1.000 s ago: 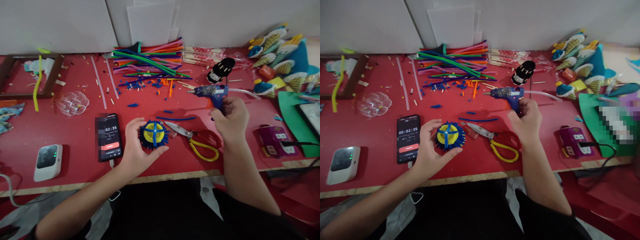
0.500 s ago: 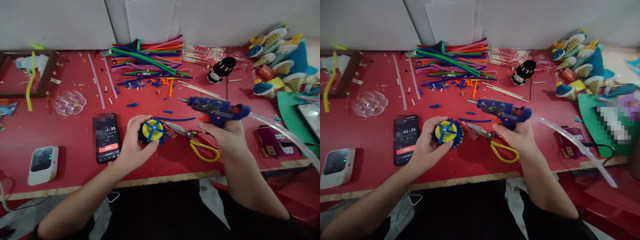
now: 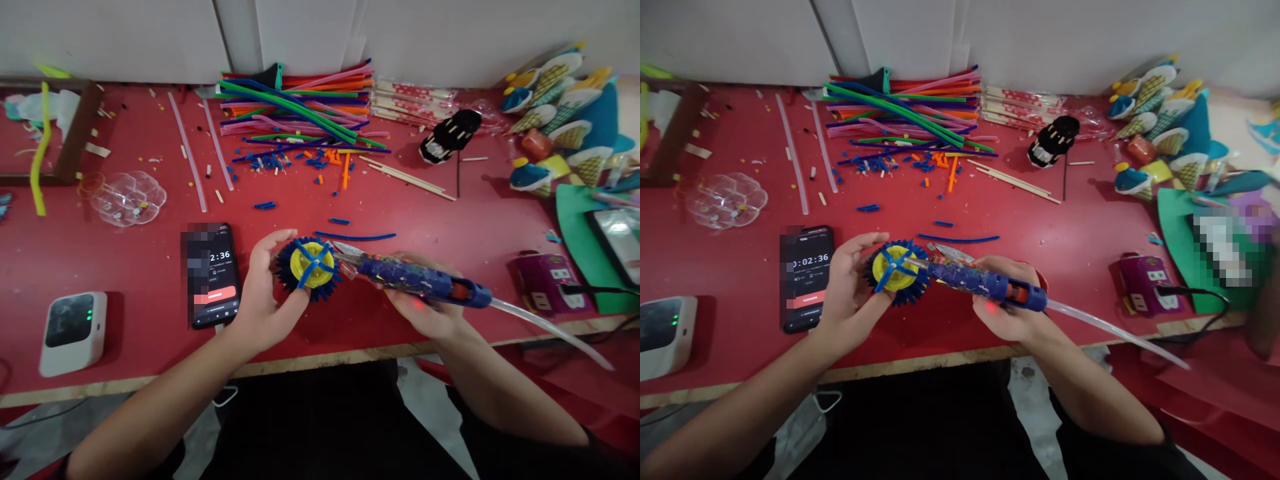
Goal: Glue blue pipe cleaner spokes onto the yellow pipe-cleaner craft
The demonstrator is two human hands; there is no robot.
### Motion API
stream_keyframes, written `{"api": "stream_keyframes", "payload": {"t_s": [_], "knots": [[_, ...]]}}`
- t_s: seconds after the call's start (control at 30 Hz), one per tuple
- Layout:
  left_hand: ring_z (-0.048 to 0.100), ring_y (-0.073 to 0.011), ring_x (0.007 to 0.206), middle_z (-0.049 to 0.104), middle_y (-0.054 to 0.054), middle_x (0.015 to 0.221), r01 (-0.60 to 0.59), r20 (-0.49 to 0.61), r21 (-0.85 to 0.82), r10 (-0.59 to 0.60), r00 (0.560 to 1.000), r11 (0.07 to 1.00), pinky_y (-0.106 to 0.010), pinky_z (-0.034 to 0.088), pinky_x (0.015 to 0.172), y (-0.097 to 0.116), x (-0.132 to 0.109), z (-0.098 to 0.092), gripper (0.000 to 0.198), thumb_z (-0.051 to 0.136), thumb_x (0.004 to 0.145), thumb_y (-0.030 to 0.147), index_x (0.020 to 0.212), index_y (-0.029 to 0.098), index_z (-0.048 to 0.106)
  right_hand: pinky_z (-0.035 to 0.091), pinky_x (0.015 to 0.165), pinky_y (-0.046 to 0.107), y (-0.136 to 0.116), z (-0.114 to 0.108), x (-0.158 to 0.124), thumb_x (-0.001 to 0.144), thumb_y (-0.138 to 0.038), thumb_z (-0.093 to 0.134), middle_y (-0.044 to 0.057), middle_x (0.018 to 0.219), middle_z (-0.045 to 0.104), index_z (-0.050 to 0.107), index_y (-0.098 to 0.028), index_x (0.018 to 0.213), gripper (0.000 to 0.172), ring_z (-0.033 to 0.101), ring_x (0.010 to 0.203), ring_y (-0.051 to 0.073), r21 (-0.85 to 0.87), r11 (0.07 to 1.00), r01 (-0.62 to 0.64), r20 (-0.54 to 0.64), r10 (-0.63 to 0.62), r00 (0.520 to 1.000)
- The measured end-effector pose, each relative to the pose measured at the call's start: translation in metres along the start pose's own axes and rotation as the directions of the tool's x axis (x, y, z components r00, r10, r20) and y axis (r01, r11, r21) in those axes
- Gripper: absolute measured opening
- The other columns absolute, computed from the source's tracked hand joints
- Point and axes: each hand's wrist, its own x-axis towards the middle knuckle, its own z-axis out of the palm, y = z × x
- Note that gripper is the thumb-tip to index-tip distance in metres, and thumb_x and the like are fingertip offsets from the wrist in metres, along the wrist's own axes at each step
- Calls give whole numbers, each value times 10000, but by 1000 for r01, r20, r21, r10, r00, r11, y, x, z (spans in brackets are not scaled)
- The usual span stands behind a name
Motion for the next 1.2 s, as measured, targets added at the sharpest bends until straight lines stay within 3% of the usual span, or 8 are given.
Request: {"api": "stream_keyframes", "payload": {"t_s": [0.1, 0.23, 0.43, 0.8, 1.2], "knots": [[650, -255, 1277, 594, -113, 1411, -29, 5, -45, 29, 1000, 999, -425, 600, 1042, 2, 2, 0, 634, 688, 868, 96, 1438, 278, 479, 549, 469, 294, -7, 4, 2, 782, -182, 643, -19, 661, 726, 703, -266, 834, 116, 682, 535, 190, -19, 999, 49, 28, -48, 998], [638, -251, 1305, 590, -125, 1417, -45, 5, -61, 45, 999, 997, -418, 583, 1074, 4, 3, 1, 610, 676, 872, 85, 1427, 255, 491, 583, 512, 273, -12, 11, 3, 759, -121, 620, -22, 740, 767, 685, -281, 913, 231, 715, 573, 181, -5, 992, 125, 42, -125, 991], [628, -267, 1332, 577, -138, 1434, -55, -1, -37, 55, 998, 998, -444, 573, 1095, 1, 1, 2, 620, 685, 877, 93, 1438, 254, 476, 576, 514, 283, -13, 14, 7, 778, -158, 614, -11, 706, 730, 634, -286, 868, 158, 681, 544, 176, -68, 982, 176, 4, -176, 984], [603, -286, 1364, 562, -139, 1465, -34, -13, -55, 33, 999, 998, -506, 572, 1103, 1, 0, 4, 589, 674, 881, 123, 1404, 283, 455, 536, 491, 301, -13, 17, 6, 774, -212, 605, -20, 674, 699, 612, -294, 822, 94, 649, 524, 177, -47, 988, 146, -15, -147, 989], [577, -293, 1397, 536, -142, 1474, -21, 5, -55, 21, 1000, 998, -526, 541, 1143, 1, -1, 3, 577, 670, 911, 146, 1421, 289, 442, 520, 481, 294, -15, 14, 2, 737, -161, 599, -34, 641, 670, 591, -297, 796, 148, 620, 497, 166, -92, 991, 92, -33, -96, 995]]}}
